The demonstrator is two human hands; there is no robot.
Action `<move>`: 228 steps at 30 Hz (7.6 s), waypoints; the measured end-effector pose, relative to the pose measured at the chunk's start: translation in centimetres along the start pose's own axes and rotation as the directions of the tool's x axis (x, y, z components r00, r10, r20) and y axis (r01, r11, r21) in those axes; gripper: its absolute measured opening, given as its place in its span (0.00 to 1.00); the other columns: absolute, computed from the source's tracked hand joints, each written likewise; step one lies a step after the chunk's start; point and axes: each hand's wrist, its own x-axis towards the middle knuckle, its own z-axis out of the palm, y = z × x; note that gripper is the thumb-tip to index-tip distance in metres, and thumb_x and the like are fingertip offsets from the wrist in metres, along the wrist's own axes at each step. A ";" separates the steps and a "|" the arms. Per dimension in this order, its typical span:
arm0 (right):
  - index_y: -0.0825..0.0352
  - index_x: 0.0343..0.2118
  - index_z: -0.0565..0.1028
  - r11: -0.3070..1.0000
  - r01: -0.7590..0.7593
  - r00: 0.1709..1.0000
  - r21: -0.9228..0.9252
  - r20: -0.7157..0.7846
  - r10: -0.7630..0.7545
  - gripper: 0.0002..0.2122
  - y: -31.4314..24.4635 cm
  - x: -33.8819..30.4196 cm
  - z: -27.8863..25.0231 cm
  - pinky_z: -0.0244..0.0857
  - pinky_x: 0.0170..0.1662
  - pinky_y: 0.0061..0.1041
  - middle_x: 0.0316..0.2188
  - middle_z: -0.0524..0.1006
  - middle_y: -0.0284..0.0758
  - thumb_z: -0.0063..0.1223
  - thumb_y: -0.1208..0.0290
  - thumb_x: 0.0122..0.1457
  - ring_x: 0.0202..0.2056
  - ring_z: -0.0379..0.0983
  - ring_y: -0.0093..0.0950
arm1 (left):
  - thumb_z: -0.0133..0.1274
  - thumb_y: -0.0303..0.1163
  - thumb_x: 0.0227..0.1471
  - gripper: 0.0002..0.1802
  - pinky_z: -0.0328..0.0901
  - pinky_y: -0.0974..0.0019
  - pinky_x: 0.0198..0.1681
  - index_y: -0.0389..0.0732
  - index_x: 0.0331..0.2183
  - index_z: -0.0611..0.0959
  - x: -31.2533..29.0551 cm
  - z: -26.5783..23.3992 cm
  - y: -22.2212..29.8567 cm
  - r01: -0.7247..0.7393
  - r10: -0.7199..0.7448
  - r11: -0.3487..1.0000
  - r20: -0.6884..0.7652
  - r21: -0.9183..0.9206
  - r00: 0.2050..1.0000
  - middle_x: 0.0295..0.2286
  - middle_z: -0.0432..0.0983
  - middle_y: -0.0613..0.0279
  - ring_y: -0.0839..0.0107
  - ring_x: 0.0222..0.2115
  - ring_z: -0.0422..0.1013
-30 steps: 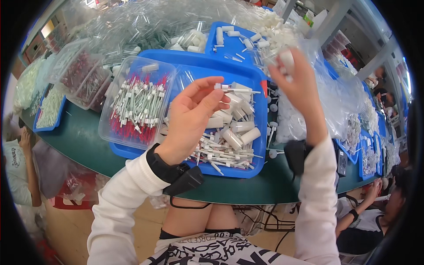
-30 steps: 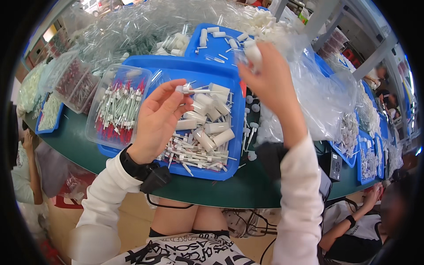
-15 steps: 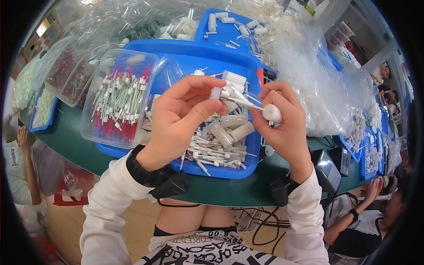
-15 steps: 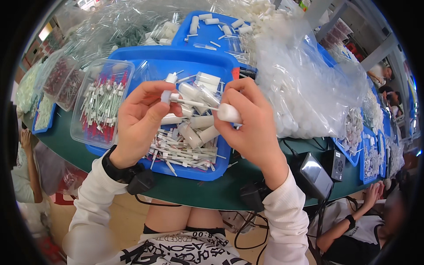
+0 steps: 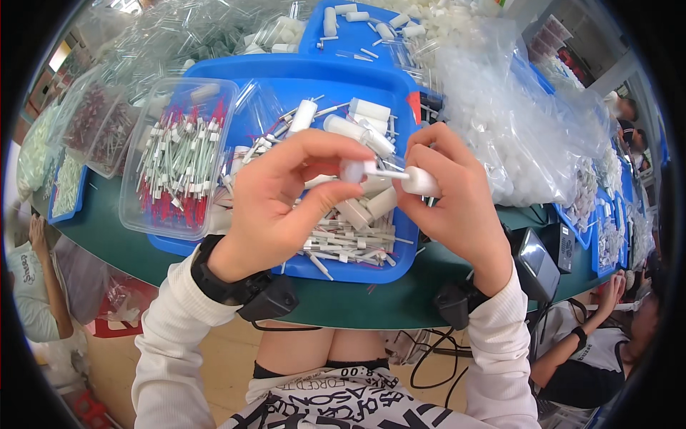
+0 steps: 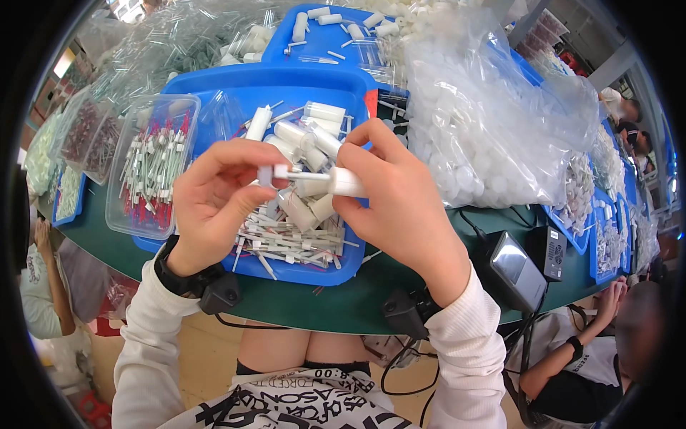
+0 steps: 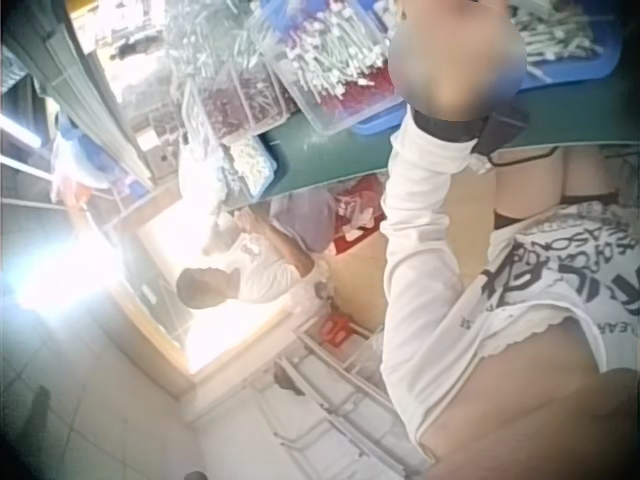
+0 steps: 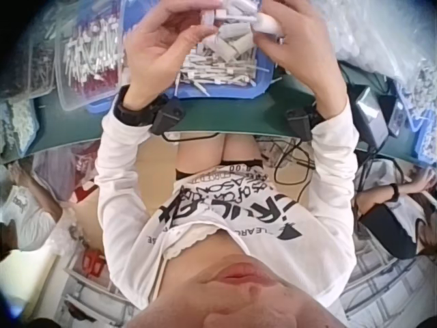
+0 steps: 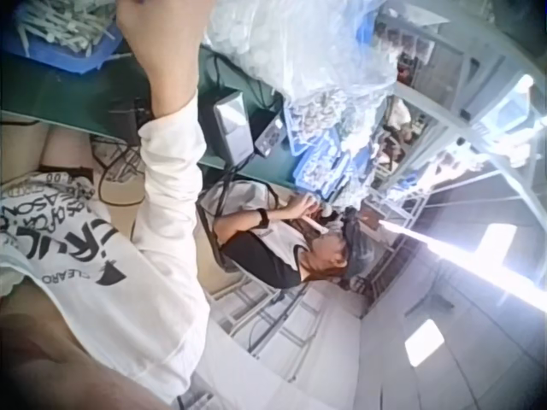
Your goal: The person repeatedly picks small white cylindrical components and thin white plastic pieces from a blue tray, inserts the plastic pieces into the cylinders, and places the assembled units back into the tray. The hands work one at a time, handling each component individually throughout the clip.
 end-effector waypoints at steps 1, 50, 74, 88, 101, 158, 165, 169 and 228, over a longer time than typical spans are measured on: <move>0.69 0.21 0.66 1.000 -0.010 1.000 0.005 0.020 0.010 0.08 0.0 -0.1 0.0 0.61 0.30 0.21 0.29 0.67 0.34 0.55 0.81 0.40 0.26 0.65 0.28 | 0.47 0.15 0.45 0.15 0.63 0.66 0.44 0.29 0.39 0.70 0.1 0.0 -0.1 -0.004 0.003 1.000 0.023 0.028 1.000 0.37 0.70 0.51 0.67 0.39 0.69; 0.67 0.40 0.69 0.984 0.026 0.988 0.178 -0.156 0.002 0.19 -0.7 -0.2 -0.5 0.61 0.29 0.15 0.28 0.72 0.33 0.54 0.83 0.40 0.27 0.67 0.17 | 0.52 0.12 0.39 0.18 0.68 0.71 0.37 0.29 0.38 0.75 -0.3 1.0 0.0 -0.016 0.010 0.999 -0.150 -0.041 0.989 0.37 0.71 0.53 0.72 0.33 0.69; 0.67 0.25 0.70 0.999 0.045 0.994 -0.017 -0.094 -0.047 0.11 -0.1 -0.4 -0.8 0.62 0.27 0.23 0.25 0.68 0.34 0.52 0.83 0.34 0.25 0.69 0.30 | 0.52 0.12 0.39 0.20 0.67 0.67 0.40 0.29 0.40 0.72 -0.2 0.1 0.2 -0.130 0.136 0.974 -0.016 0.185 0.991 0.37 0.70 0.47 0.64 0.40 0.69; 0.67 0.24 0.70 0.999 0.026 0.988 0.023 -0.154 -0.023 0.09 -1.3 -0.4 0.3 0.59 0.24 0.20 0.22 0.68 0.34 0.52 0.81 0.35 0.22 0.66 0.26 | 0.55 0.14 0.38 0.12 0.68 0.67 0.39 0.28 0.31 0.74 -0.2 0.3 0.0 -0.149 0.145 0.989 -0.146 -0.018 0.979 0.34 0.73 0.46 0.63 0.38 0.71; 0.67 0.24 0.69 0.979 -0.108 0.990 0.172 0.109 0.090 0.10 -1.3 -0.7 -1.5 0.57 0.21 0.19 0.20 0.68 0.31 0.53 0.78 0.35 0.20 0.65 0.24 | 0.55 0.14 0.38 0.11 0.68 0.64 0.41 0.28 0.30 0.76 -0.3 0.4 0.0 -0.104 0.094 0.990 -0.100 -0.098 0.991 0.33 0.73 0.45 0.60 0.37 0.71; 0.71 0.45 0.58 0.752 -0.113 0.988 0.650 -0.008 0.156 0.16 -0.6 -1.2 -0.2 0.54 0.33 0.15 0.32 0.70 0.32 0.42 0.74 0.53 0.29 0.60 0.17 | 0.50 0.17 0.43 0.17 0.69 0.68 0.34 0.31 0.40 0.70 0.2 0.0 0.3 0.074 -0.116 0.965 -0.159 -0.251 0.980 0.37 0.69 0.50 0.69 0.34 0.70; 0.72 0.39 0.71 0.856 0.027 0.988 0.516 -0.145 0.057 0.13 -0.6 -0.5 1.0 0.57 0.31 0.14 0.30 0.73 0.32 0.54 0.77 0.49 0.26 0.62 0.16 | 0.55 0.19 0.41 0.18 0.68 0.70 0.31 0.32 0.39 0.73 0.2 -0.5 0.2 0.248 -0.309 0.882 -0.096 -0.400 0.946 0.36 0.71 0.52 0.70 0.31 0.71; 0.72 0.39 0.72 0.928 0.128 0.986 0.351 -0.147 -0.080 0.15 -0.1 -0.5 1.0 0.60 0.30 0.15 0.29 0.74 0.32 0.57 0.78 0.46 0.25 0.64 0.16 | 0.56 0.19 0.41 0.16 0.68 0.71 0.31 0.31 0.37 0.74 0.2 -0.1 0.2 0.238 -0.286 0.917 -0.113 -0.321 0.952 0.34 0.73 0.53 0.71 0.29 0.71; 0.75 0.40 0.69 0.675 -0.028 0.978 0.738 -0.120 0.171 0.13 0.0 -0.6 1.6 0.65 0.41 0.21 0.37 0.73 0.39 0.51 0.83 0.50 0.37 0.71 0.24 | 0.51 0.20 0.46 0.18 0.68 0.69 0.39 0.30 0.42 0.73 0.1 -0.8 0.4 0.324 -0.359 0.910 -0.098 -0.259 0.928 0.40 0.71 0.50 0.69 0.35 0.72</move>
